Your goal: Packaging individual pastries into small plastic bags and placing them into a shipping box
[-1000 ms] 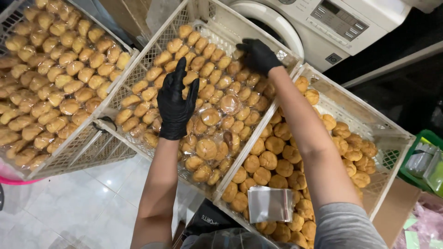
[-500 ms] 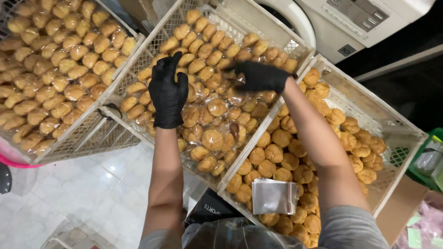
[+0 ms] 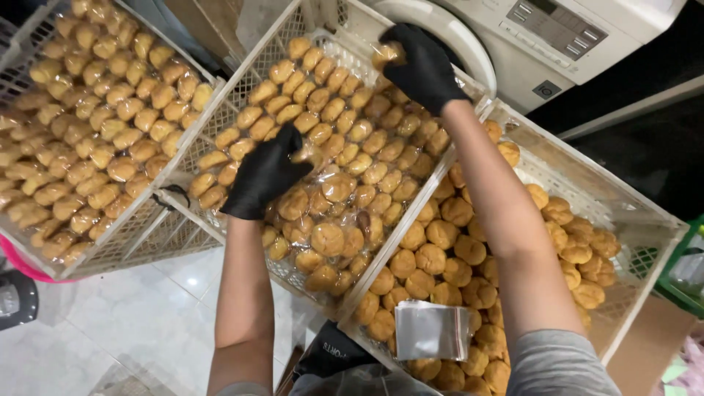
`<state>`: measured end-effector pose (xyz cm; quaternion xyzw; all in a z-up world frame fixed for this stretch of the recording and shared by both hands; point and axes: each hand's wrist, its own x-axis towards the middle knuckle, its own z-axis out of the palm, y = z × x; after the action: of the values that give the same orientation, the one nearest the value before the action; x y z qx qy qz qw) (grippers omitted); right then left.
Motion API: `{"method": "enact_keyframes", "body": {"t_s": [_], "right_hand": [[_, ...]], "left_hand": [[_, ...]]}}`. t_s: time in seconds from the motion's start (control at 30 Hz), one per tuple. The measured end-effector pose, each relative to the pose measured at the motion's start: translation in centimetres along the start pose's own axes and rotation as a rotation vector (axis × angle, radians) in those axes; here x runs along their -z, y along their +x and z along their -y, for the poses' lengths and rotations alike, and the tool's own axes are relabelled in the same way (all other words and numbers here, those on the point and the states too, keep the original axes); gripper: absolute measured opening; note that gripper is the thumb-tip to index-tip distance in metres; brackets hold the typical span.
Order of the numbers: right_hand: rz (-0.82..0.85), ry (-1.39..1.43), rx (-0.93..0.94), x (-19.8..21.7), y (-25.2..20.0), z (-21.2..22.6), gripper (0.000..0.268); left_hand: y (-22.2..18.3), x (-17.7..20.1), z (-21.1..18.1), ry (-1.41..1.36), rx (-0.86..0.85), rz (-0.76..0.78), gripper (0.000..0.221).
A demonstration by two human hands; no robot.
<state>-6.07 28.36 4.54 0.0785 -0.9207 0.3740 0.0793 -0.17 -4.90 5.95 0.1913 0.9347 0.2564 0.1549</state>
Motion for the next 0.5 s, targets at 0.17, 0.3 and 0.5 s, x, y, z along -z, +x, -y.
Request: {"method": "enact_keyframes", "body": {"t_s": [0.17, 0.3, 0.5], "right_hand": [[-0.373, -0.871, 0.556, -6.4, 4.7, -8.1, 0.024], [-0.116, -0.670, 0.489, -7.0, 4.0, -10.6, 0.052], [0.002, -0.137, 0.098, -6.3, 2.2, -10.6, 0.034]], "left_hand": [[5.1, 4.7, -5.9, -0.342, -0.339, -0.219, 0.052], [15.5, 0.3, -5.4, -0.492, -0.326, -0.316, 0.028], [27.1, -7.6, -2.3, -0.281, -0.245, -0.321, 0.056]]}}
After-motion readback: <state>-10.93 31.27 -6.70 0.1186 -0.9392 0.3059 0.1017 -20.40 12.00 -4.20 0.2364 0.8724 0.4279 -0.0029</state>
